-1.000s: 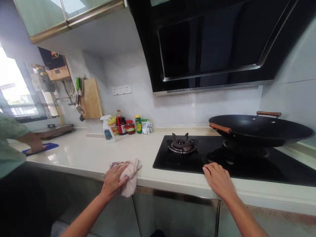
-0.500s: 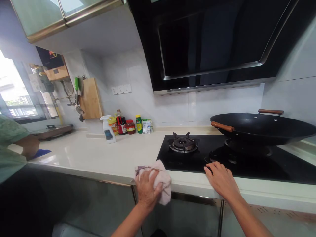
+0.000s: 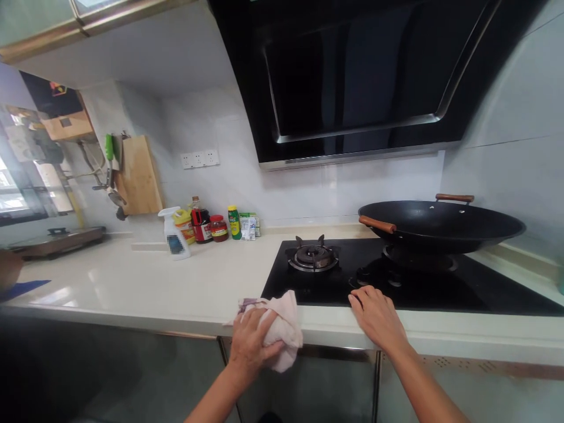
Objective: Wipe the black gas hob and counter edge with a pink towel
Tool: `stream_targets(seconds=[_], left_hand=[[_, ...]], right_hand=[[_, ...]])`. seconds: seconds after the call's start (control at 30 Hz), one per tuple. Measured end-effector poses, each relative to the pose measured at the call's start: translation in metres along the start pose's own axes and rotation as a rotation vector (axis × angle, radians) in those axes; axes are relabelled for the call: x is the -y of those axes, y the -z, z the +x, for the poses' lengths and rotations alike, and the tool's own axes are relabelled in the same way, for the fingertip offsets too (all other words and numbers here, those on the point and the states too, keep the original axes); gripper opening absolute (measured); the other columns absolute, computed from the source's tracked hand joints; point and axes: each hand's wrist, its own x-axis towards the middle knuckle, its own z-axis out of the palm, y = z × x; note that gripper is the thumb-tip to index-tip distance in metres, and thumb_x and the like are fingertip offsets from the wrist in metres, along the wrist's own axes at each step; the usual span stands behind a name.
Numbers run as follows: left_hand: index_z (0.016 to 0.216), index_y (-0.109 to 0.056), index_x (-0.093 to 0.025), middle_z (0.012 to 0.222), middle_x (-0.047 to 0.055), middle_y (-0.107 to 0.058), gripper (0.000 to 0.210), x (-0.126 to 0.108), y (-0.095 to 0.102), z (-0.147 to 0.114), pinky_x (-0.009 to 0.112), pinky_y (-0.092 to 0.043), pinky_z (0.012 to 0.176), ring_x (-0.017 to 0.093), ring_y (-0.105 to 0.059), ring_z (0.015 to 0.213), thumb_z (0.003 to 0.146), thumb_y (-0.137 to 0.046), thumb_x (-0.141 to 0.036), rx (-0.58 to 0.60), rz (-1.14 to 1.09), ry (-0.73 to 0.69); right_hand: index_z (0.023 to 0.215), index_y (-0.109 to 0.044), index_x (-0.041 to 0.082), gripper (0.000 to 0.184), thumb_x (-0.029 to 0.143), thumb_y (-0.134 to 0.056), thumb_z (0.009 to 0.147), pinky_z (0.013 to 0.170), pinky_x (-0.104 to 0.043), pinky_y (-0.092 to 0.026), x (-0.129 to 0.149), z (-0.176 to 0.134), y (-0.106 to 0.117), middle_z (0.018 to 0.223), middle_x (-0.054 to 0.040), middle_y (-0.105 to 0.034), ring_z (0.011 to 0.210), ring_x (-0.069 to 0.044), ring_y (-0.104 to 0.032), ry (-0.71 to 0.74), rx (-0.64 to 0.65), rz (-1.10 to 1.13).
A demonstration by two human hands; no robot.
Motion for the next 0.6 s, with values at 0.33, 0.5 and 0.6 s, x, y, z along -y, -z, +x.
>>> stream_targets(seconds=[0.33, 0.5, 0.6], left_hand=[[0.122, -0.067, -0.03, 0.115, 0.008, -0.071, 0.048, 0.01, 0.013, -0.003, 0.049, -0.037, 0.094, 0.032, -0.059, 0.107, 0.085, -0.064, -0.059, 0.005, 0.116, 0.216], [0.118, -0.069, -0.031, 0.114, 0.007, -0.069, 0.05, -0.033, -0.001, 0.012, 0.052, -0.035, 0.094, 0.033, -0.057, 0.107, 0.077, -0.072, -0.06, -0.01, 0.064, 0.233], [0.115, -0.069, -0.031, 0.111, 0.004, -0.068, 0.053, -0.06, -0.012, 0.02, 0.05, -0.036, 0.093, 0.03, -0.057, 0.105, 0.071, -0.077, -0.06, -0.047, 0.026, 0.225]], right_hand=[[0.113, -0.069, 0.026, 0.045, 0.047, -0.031, 0.103, 0.089, -0.041, -0.041, 0.007, 0.0, 0.005, 0.115, -0.0076, -0.066, 0.105, -0.025, -0.059, -0.005, -0.008, -0.044], [0.114, -0.069, 0.024, 0.046, 0.046, -0.03, 0.102, 0.089, -0.041, -0.041, 0.007, 0.001, 0.003, 0.114, -0.008, -0.066, 0.104, -0.025, -0.059, -0.004, -0.013, -0.057], [0.112, -0.069, 0.024, 0.045, 0.047, -0.031, 0.102, 0.089, -0.041, -0.041, 0.006, 0.001, 0.002, 0.115, -0.0082, -0.065, 0.105, -0.025, -0.059, -0.007, -0.017, -0.058]])
